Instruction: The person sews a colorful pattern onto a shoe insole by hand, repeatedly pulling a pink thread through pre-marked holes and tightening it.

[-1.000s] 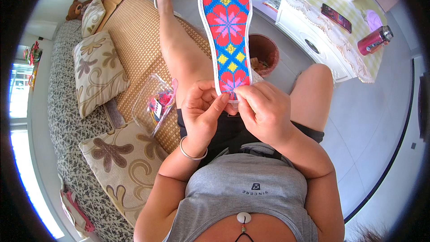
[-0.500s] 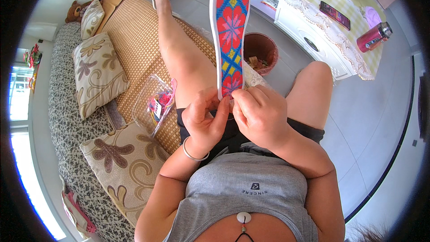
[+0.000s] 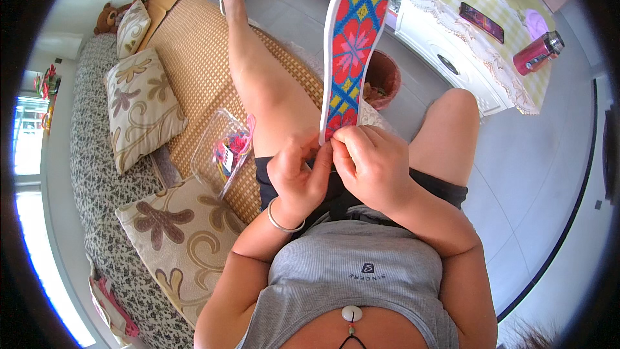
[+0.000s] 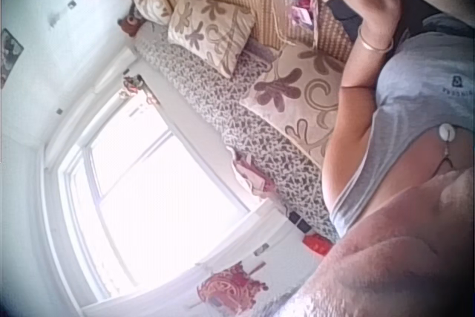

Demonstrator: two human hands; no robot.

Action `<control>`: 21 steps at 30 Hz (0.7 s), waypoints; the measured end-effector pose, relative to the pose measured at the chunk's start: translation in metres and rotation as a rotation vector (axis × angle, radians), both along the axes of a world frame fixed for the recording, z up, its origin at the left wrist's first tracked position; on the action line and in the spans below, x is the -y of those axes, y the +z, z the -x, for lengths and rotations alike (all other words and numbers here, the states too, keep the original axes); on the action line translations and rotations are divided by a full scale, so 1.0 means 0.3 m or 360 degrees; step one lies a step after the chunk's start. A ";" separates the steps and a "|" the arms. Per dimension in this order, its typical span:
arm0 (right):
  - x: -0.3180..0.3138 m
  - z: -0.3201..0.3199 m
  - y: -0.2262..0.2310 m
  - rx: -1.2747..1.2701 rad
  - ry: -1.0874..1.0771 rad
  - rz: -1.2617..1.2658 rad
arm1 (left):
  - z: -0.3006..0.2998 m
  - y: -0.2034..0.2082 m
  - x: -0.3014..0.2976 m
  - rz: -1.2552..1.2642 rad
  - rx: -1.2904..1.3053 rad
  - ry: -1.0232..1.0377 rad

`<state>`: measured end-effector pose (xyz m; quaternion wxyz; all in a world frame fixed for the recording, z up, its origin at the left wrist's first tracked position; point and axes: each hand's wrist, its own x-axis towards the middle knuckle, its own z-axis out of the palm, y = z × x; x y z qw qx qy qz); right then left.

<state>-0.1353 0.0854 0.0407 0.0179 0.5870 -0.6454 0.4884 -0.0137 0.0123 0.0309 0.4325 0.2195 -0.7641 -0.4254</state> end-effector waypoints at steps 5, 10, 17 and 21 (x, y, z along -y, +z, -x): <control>-0.022 0.057 0.006 0.0590 -0.0165 0.0185 | -0.027 0.020 0.050 -0.0849 -0.0457 -0.0129; -0.015 0.007 -0.068 0.2702 0.0678 -0.0224 | -0.011 0.015 0.022 -0.1376 -0.0679 -0.0616; 0.037 0.043 -0.099 0.2977 0.0445 -0.0229 | -0.031 -0.014 0.016 -0.1475 -0.0625 -0.0692; 0.016 0.265 -0.109 0.3386 0.0354 0.0671 | -0.066 0.012 0.077 -0.1356 -0.0746 -0.0450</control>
